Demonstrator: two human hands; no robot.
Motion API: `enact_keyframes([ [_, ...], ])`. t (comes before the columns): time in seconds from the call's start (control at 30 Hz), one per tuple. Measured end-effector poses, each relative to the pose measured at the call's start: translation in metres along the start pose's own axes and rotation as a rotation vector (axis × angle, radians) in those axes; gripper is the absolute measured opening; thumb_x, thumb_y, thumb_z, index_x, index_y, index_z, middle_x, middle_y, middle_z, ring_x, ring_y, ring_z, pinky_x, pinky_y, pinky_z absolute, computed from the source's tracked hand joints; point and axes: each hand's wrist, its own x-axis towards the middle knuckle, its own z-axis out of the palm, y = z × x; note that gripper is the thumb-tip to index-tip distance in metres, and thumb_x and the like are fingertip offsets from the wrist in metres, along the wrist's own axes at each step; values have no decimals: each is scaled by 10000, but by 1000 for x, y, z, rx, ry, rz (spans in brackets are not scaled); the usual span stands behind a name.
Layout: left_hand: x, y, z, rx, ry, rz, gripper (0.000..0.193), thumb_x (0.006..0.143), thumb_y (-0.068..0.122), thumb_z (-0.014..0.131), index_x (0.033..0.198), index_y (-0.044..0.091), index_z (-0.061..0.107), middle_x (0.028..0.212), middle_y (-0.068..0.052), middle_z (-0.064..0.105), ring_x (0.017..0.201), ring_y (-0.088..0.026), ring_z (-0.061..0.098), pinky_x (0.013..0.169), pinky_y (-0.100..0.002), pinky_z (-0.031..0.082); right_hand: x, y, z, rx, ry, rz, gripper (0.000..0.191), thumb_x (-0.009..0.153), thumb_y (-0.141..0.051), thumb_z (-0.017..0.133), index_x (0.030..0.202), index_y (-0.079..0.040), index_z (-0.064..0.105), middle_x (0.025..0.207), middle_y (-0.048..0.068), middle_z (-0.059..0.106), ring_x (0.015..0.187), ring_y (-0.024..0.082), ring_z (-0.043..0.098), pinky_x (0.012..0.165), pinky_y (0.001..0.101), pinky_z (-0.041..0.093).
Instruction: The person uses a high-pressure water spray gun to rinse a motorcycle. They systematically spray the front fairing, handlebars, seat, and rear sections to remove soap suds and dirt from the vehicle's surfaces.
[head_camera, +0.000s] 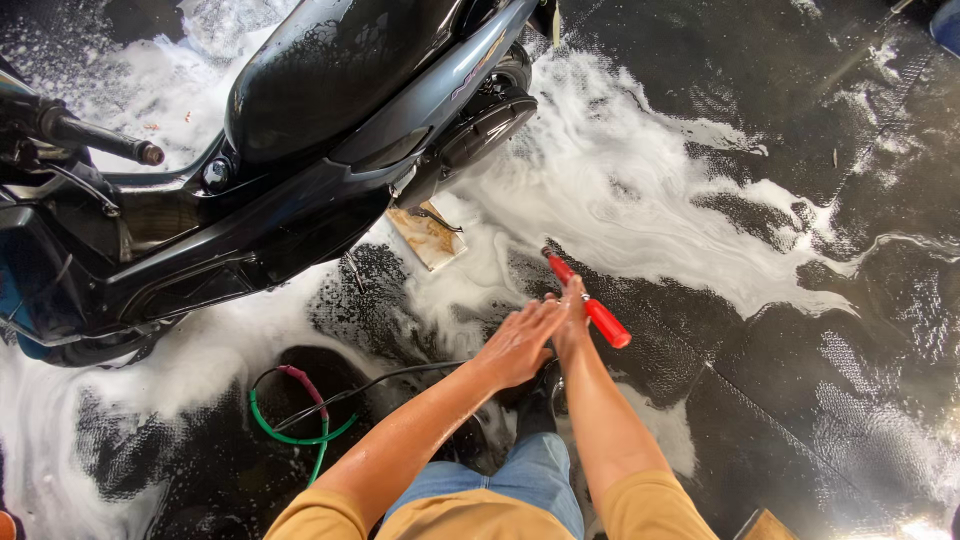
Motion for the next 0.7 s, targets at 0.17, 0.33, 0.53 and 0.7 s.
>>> enact_keyframes([
  [0.17,-29,-36,-6,35,-180,-312,794,907,112,673,1582,104,254,1452,-190,530,1323,-427,496,1048,-517,398,18,-15,4,203,63,37,361,1037,-505,464,1259,-232,544,1240,-70,655,635,132,561,521,263,466],
  [0.33,-48,-68,0,-7,-93,-348,654,926,80,636,1532,186,416,1221,-166,647,1124,-396,613,931,-474,491,22,-1,24,248,38,83,377,1053,-518,486,1263,-208,536,1279,-43,630,659,135,552,532,259,465],
  [0.53,-67,-86,-10,-52,43,-373,581,912,-22,517,1414,253,617,1131,-140,680,1027,-370,656,854,-441,529,14,22,50,223,23,119,434,1045,-530,471,1262,-165,564,1251,-1,660,654,146,553,526,274,482],
  [0.7,-81,-91,-22,-81,53,-426,660,850,-84,463,1380,267,644,1093,-116,700,1026,-345,668,862,-420,532,9,33,70,150,16,168,424,1035,-535,507,1264,-185,576,1152,-13,628,643,136,571,511,265,482],
])
